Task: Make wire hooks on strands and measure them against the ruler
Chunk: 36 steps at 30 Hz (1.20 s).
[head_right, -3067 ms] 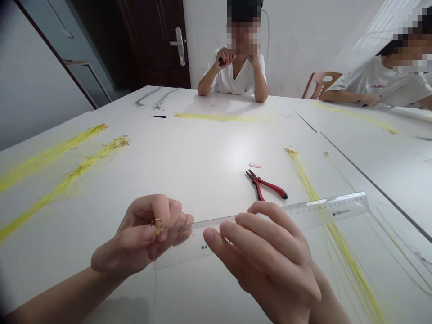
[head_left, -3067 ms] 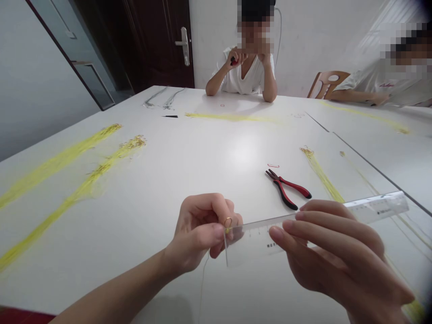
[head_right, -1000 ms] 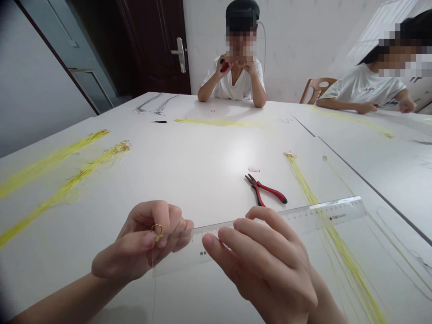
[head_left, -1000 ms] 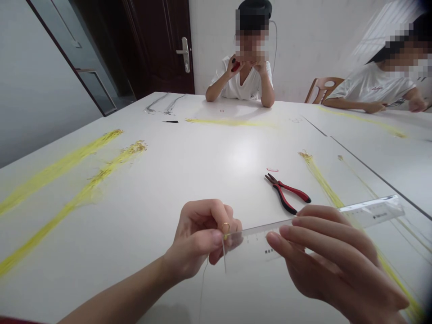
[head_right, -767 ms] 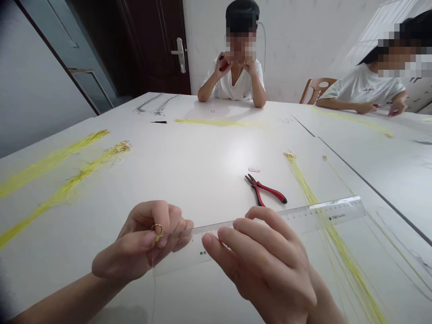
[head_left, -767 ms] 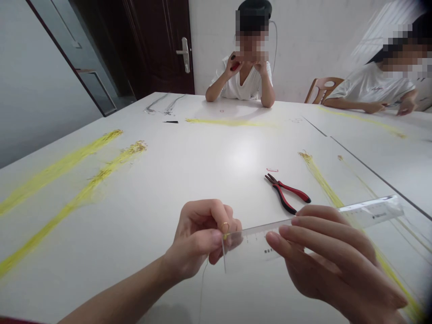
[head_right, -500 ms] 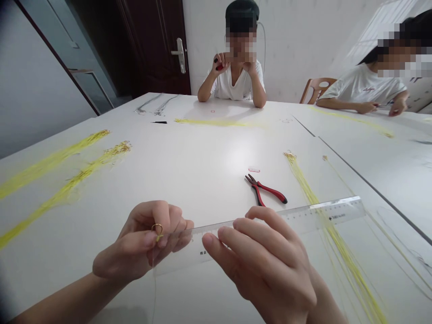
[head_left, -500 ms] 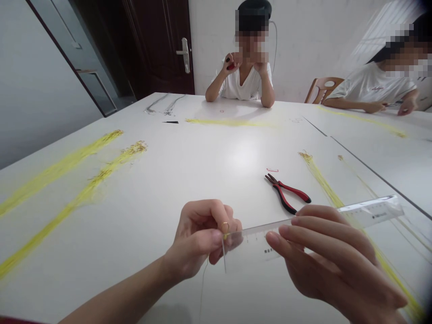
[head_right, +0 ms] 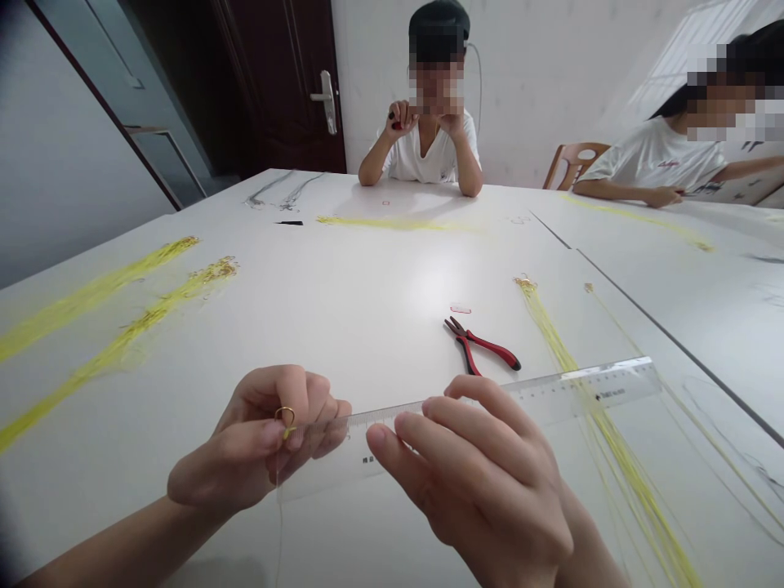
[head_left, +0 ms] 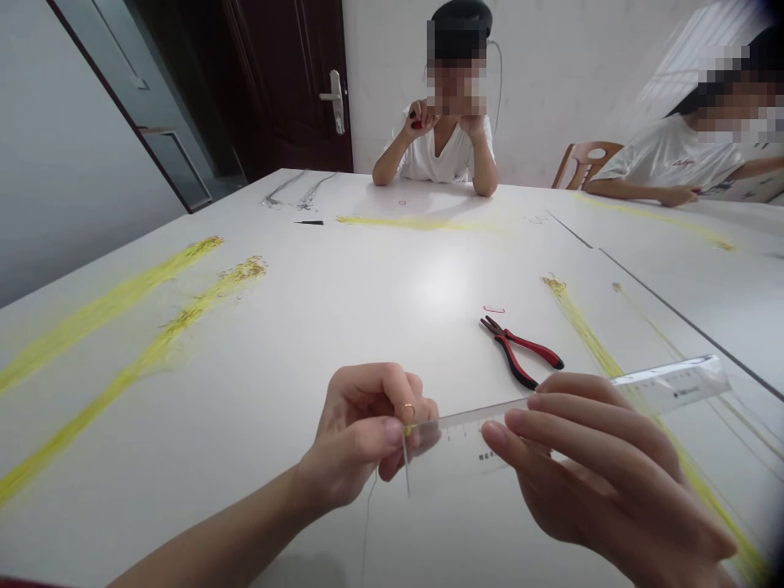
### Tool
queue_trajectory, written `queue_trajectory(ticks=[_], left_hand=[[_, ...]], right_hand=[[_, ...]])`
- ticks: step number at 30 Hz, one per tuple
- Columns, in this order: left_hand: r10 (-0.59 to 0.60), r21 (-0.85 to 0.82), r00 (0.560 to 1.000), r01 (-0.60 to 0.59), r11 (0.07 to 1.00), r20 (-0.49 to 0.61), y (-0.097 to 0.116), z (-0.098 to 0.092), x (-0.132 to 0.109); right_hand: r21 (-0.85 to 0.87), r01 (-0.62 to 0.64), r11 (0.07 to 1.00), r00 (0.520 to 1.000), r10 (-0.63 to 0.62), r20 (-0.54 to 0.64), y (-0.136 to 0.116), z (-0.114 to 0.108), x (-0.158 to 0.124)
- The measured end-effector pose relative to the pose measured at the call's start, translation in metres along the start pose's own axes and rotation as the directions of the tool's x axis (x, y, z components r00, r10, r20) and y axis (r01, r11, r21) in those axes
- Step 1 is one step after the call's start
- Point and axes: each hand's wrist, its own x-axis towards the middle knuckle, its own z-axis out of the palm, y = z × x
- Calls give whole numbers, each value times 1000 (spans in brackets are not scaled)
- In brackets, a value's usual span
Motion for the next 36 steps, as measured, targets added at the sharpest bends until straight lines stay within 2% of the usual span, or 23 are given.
queue_trajectory(ticks=[23, 36], left_hand=[[-8, 3, 1000, 8, 1000, 0, 0, -1, 0], [1, -6, 1000, -1, 1000, 2, -1, 0, 1]], right_hand=[[-4, 29, 1000, 999, -29, -23, 1, 2, -1], [9, 29, 1000, 999, -30, 18, 1, 0, -1]])
